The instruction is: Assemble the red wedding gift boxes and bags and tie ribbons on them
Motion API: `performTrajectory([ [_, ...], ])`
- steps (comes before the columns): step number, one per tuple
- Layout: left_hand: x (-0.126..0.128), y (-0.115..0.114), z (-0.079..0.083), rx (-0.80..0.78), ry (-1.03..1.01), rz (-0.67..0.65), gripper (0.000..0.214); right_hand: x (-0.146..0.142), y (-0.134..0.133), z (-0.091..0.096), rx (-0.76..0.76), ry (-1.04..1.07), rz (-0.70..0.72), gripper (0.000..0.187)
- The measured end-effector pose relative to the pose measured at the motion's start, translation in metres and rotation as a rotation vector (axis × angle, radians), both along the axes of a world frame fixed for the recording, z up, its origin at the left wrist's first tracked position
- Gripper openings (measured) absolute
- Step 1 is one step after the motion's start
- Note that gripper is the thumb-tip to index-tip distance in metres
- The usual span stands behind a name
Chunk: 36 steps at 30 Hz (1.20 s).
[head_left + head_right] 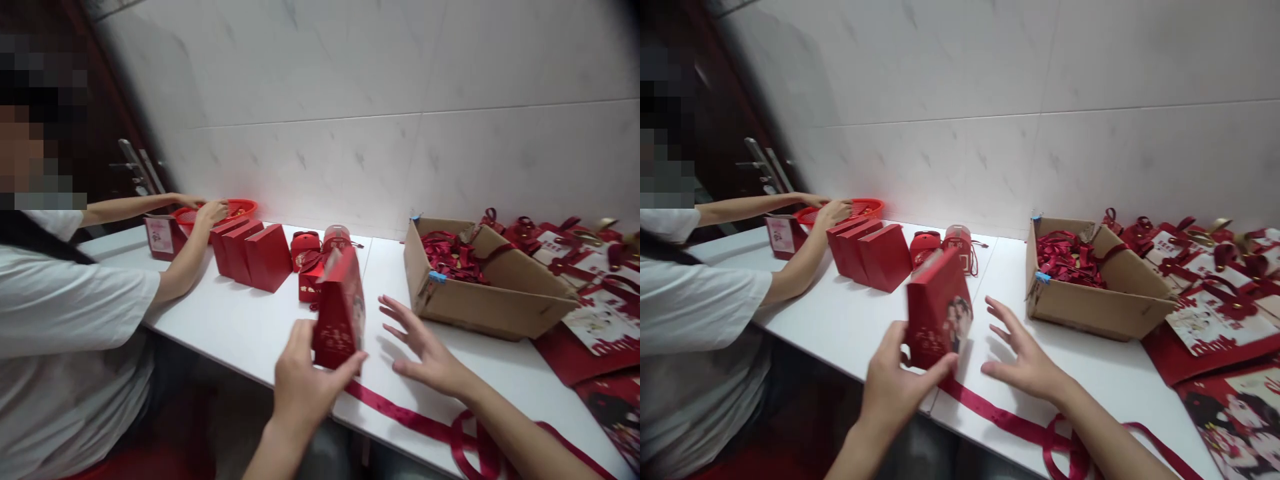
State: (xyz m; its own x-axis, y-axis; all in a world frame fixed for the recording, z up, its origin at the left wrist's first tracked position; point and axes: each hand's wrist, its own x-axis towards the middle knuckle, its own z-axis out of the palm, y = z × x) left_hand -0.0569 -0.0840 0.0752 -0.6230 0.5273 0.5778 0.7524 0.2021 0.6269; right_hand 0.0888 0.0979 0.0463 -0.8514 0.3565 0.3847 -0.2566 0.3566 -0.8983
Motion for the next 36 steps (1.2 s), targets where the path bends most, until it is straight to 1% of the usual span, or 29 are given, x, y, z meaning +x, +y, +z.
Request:
performTrajectory([
  [1,0.013,0.011,-0.001,-0.002,0.034,-0.108,0.048,-0.001,-0.003,-0.002,-0.059,-0.006,0.060,0.096],
  [2,0.023,0.020,-0.003,-0.028,0.055,-0.234,0.045,-0.002,-0.004,-0.003,-0.114,-0.009,0.103,0.108],
  [3,0.030,0.028,-0.003,-0.052,0.075,-0.350,0.046,-0.003,-0.004,-0.003,-0.162,-0.013,0.130,0.112],
  [5,0.035,0.038,-0.001,-0.100,0.110,-0.543,0.050,-0.002,0.000,0.000,-0.227,-0.015,0.133,0.102],
  [6,0.033,0.041,0.001,-0.107,0.129,-0.605,0.051,-0.001,0.003,0.003,-0.239,-0.007,0.119,0.096],
  [7,0.030,0.043,0.004,-0.098,0.146,-0.636,0.050,0.001,0.007,0.006,-0.241,0.005,0.100,0.090],
  [8,0.025,0.044,0.007,-0.075,0.159,-0.634,0.044,0.003,0.010,0.009,-0.237,0.015,0.086,0.084],
  [9,0.019,0.047,0.009,-0.033,0.163,-0.596,0.038,0.006,0.013,0.012,-0.231,0.024,0.076,0.080],
  [10,0.012,0.049,0.012,0.020,0.148,-0.530,0.035,0.008,0.016,0.014,-0.227,0.032,0.068,0.075],
  [12,0.001,0.057,0.016,0.117,0.036,-0.421,0.032,0.013,0.021,0.016,-0.218,0.039,0.049,0.067],
  [13,-0.004,0.062,0.018,0.141,-0.075,-0.423,0.030,0.015,0.022,0.017,-0.204,0.043,0.035,0.063],
  [16,-0.011,0.075,0.024,0.105,-0.430,-0.590,0.021,0.017,0.026,0.019,-0.133,0.049,-0.027,0.057],
  [18,-0.010,0.079,0.027,0.115,-0.524,-0.656,0.019,0.016,0.027,0.020,-0.121,0.051,-0.097,0.059],
  [21,-0.005,0.083,0.028,0.220,-0.518,-0.672,0.019,0.012,0.025,0.018,-0.203,0.099,-0.223,0.063],
  [23,-0.003,0.084,0.028,0.229,-0.467,-0.659,0.016,0.008,0.023,0.015,-0.271,0.187,-0.274,0.054],
  [25,-0.001,0.085,0.027,0.191,-0.382,-0.612,0.014,0.006,0.024,0.013,-0.293,0.283,-0.308,0.047],
  [27,0.001,0.086,0.026,0.197,-0.354,-0.570,0.017,0.006,0.025,0.014,-0.282,0.349,-0.354,0.045],
  [29,0.003,0.086,0.027,0.249,-0.378,-0.535,0.017,0.008,0.027,0.017,-0.271,0.395,-0.400,0.042],
  [31,0.005,0.086,0.027,0.285,-0.404,-0.477,0.018,0.010,0.028,0.021,-0.246,0.409,-0.433,0.033],
  [33,0.006,0.085,0.027,0.293,-0.432,-0.408,0.021,0.012,0.028,0.022,-0.195,0.377,-0.465,0.021],
  [36,0.009,0.084,0.025,0.320,-0.497,-0.378,0.021,0.011,0.026,0.019,-0.163,0.324,-0.481,0.025],
])
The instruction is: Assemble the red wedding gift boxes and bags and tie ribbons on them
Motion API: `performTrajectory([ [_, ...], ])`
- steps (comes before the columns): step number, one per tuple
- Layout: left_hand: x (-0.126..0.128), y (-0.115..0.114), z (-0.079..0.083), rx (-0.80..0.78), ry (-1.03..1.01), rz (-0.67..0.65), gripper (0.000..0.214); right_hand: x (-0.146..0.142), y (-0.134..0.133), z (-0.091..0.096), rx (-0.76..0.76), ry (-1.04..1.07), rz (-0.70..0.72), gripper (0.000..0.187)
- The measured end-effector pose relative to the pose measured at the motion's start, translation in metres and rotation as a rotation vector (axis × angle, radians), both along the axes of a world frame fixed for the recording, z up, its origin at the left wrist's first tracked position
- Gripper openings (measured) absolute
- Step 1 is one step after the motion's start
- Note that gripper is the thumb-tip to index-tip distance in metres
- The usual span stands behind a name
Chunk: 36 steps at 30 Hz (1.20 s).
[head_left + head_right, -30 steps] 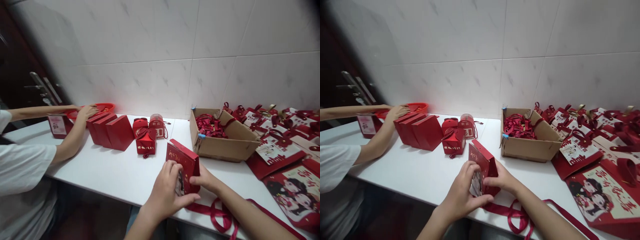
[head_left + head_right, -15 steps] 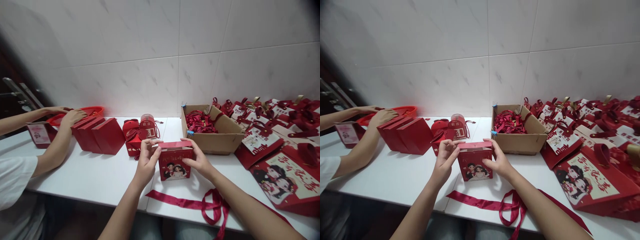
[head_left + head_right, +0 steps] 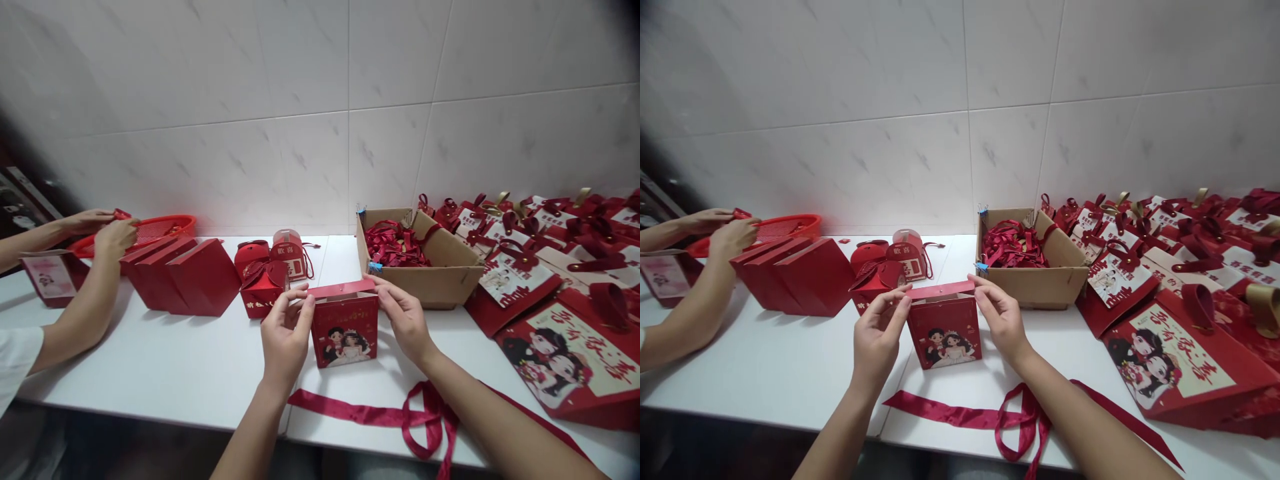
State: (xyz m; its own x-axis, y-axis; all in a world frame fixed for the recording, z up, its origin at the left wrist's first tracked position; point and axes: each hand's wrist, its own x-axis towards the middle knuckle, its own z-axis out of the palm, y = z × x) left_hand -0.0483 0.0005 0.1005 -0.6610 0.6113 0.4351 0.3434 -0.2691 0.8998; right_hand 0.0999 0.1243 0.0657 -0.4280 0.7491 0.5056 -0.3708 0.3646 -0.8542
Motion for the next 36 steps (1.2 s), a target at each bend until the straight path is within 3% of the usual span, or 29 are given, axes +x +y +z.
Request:
performTrajectory([
  [3,0.002,0.000,-0.002,0.035,-0.011,-0.032,0.018,-0.002,-0.002,-0.004,-0.048,0.043,0.061,0.023],
  [6,0.004,-0.002,-0.007,0.068,-0.016,-0.148,0.017,-0.001,-0.005,-0.005,-0.076,0.099,0.115,0.019],
  [11,0.007,-0.025,-0.024,0.126,0.104,-0.331,0.035,0.008,-0.020,-0.005,0.048,0.127,0.122,0.025],
  [17,0.013,-0.062,-0.029,0.104,0.436,-0.334,0.069,0.036,-0.043,-0.004,0.322,-0.012,0.160,0.042],
  [22,0.012,-0.068,-0.021,0.105,0.609,-0.378,0.082,0.058,-0.049,-0.002,0.456,-0.160,0.185,0.060],
  [28,0.012,-0.066,-0.025,0.134,0.613,-0.356,0.080,0.066,-0.050,-0.001,0.519,-0.224,0.174,0.064],
  [33,0.015,-0.061,-0.025,0.152,0.552,-0.302,0.071,0.066,-0.039,-0.003,0.538,-0.201,0.193,0.051],
  [36,0.014,-0.051,-0.024,0.125,0.522,-0.265,0.063,0.061,-0.032,-0.007,0.551,-0.198,0.149,0.053],
])
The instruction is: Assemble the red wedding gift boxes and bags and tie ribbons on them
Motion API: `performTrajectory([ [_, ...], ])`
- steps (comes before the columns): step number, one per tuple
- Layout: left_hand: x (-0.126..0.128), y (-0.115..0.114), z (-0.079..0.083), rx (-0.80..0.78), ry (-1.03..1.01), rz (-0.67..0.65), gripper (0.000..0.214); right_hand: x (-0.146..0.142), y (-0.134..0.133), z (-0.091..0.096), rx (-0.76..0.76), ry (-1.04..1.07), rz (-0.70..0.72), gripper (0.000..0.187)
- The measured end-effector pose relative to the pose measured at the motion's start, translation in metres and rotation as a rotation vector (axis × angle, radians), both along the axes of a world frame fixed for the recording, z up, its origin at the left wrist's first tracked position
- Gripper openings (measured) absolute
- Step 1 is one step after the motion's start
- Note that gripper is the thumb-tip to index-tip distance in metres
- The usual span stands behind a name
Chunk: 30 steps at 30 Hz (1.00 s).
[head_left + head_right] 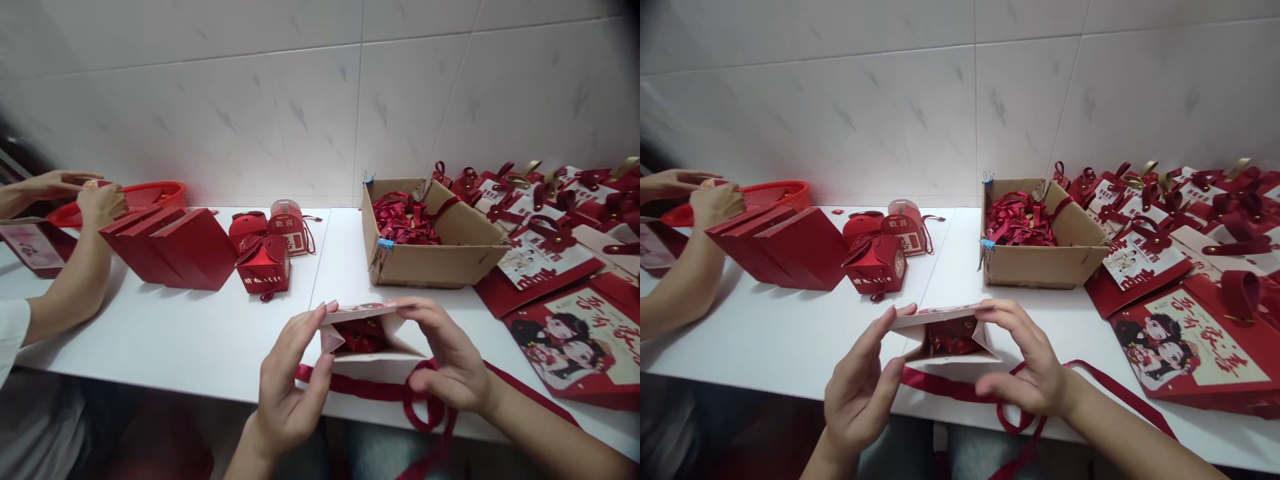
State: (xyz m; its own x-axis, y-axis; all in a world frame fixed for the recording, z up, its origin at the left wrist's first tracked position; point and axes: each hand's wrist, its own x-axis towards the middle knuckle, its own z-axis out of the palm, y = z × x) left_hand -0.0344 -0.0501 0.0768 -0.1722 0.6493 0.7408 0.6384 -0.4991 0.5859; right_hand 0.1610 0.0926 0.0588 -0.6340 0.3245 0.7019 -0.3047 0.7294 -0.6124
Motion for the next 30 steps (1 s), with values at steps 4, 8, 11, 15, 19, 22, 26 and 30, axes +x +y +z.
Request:
performTrajectory([
  [4,-0.005,0.020,-0.002,0.021,-0.052,0.038,0.063,-0.018,0.006,-0.001,-0.183,0.173,-0.147,0.050],
  [8,-0.006,0.033,-0.005,-0.068,-0.149,0.081,0.062,-0.029,0.013,0.010,-0.312,0.124,-0.195,0.046],
  [11,-0.007,0.036,-0.003,-0.099,-0.197,0.103,0.051,-0.030,0.021,0.021,-0.156,0.035,-0.164,0.026],
  [15,-0.013,0.043,0.009,-0.014,-0.063,0.053,0.033,-0.028,0.032,0.033,0.088,0.070,-0.071,0.026],
  [19,-0.021,0.051,0.019,-0.007,-0.014,0.001,0.028,-0.023,0.039,0.036,0.187,0.079,-0.020,0.031],
  [22,-0.022,0.055,0.020,-0.011,-0.018,-0.020,0.026,-0.019,0.043,0.038,0.176,0.061,-0.013,0.033],
  [26,-0.013,0.065,0.018,-0.014,-0.090,-0.001,0.011,-0.017,0.046,0.040,0.163,0.056,0.004,0.031],
  [30,0.000,0.079,0.017,-0.044,-0.230,0.050,0.021,-0.014,0.039,0.038,0.126,0.043,-0.036,0.024],
])
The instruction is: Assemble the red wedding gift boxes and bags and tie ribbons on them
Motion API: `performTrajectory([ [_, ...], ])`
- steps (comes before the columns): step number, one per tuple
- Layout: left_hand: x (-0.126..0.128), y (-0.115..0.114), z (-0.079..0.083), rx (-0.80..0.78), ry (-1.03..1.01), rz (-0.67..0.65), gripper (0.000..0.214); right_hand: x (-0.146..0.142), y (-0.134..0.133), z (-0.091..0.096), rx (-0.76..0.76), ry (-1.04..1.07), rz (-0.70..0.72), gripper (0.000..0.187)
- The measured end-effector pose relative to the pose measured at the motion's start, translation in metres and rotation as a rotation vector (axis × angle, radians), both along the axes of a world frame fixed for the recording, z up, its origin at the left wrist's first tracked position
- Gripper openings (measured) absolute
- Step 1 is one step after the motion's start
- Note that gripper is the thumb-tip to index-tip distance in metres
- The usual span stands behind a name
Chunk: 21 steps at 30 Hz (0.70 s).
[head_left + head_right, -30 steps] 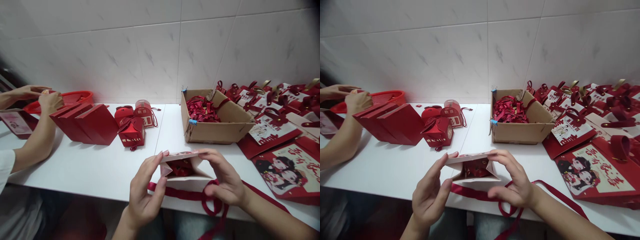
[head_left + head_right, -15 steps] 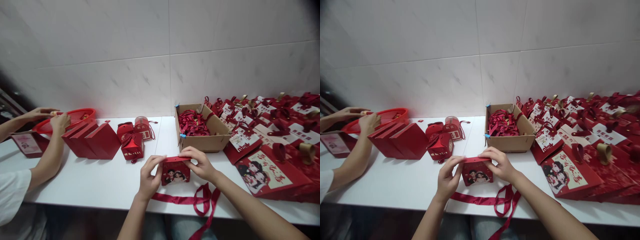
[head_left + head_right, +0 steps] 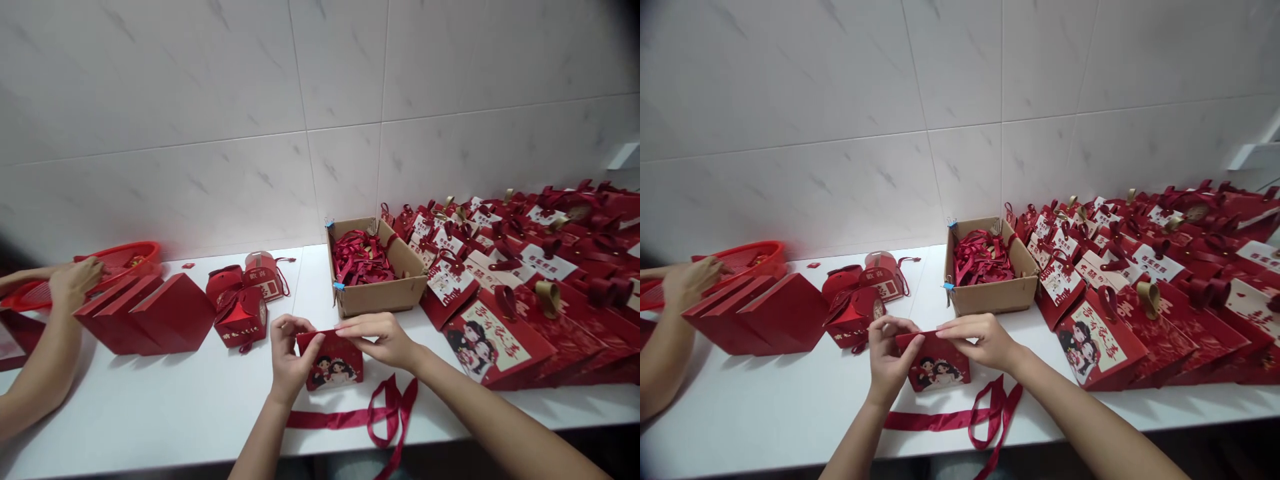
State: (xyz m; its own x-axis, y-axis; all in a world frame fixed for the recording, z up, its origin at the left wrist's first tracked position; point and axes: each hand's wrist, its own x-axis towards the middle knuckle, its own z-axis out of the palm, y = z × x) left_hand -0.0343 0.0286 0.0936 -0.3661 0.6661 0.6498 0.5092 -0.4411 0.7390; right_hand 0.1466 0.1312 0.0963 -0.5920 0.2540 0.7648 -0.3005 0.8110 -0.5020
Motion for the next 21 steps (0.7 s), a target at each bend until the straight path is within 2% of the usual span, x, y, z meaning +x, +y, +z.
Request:
performTrajectory([
  [3,0.002,0.007,-0.002,-0.097,-0.046,-0.044,0.012,0.005,0.006,0.010,-0.109,-0.073,-0.017,0.022],
  [5,0.000,0.009,-0.004,-0.138,-0.067,-0.056,0.013,0.006,0.030,0.031,-0.165,-0.125,-0.070,0.031],
  [6,-0.001,0.010,-0.006,-0.145,-0.079,-0.056,0.015,0.005,0.048,0.044,-0.169,-0.116,-0.188,0.029],
  [7,-0.003,0.010,-0.008,-0.143,-0.091,-0.053,0.016,0.003,0.071,0.059,-0.184,-0.186,-0.442,0.034],
  [8,-0.004,0.010,-0.009,-0.140,-0.101,-0.052,0.016,-0.002,0.095,0.072,-0.170,-0.348,-0.668,0.039],
  [9,-0.004,0.010,-0.011,-0.133,-0.109,-0.054,0.016,-0.007,0.120,0.084,-0.172,-0.426,-0.748,0.040],
  [11,-0.004,0.011,-0.014,-0.115,-0.119,-0.060,0.016,-0.019,0.164,0.095,-0.169,-0.596,-0.781,0.030],
  [13,-0.004,0.012,-0.016,-0.095,-0.122,-0.064,0.016,-0.030,0.195,0.090,-0.174,-0.809,-0.764,0.026],
  [15,-0.004,0.012,-0.018,-0.076,-0.121,-0.063,0.016,-0.037,0.210,0.075,-0.173,-0.983,-0.747,0.027],
  [18,-0.005,0.012,-0.022,-0.066,-0.127,-0.071,0.012,-0.042,0.215,0.049,-0.136,-1.139,-0.738,0.029],
  [21,-0.006,0.011,-0.023,-0.076,-0.148,-0.089,0.011,-0.045,0.214,0.034,-0.076,-1.208,-0.737,0.031],
])
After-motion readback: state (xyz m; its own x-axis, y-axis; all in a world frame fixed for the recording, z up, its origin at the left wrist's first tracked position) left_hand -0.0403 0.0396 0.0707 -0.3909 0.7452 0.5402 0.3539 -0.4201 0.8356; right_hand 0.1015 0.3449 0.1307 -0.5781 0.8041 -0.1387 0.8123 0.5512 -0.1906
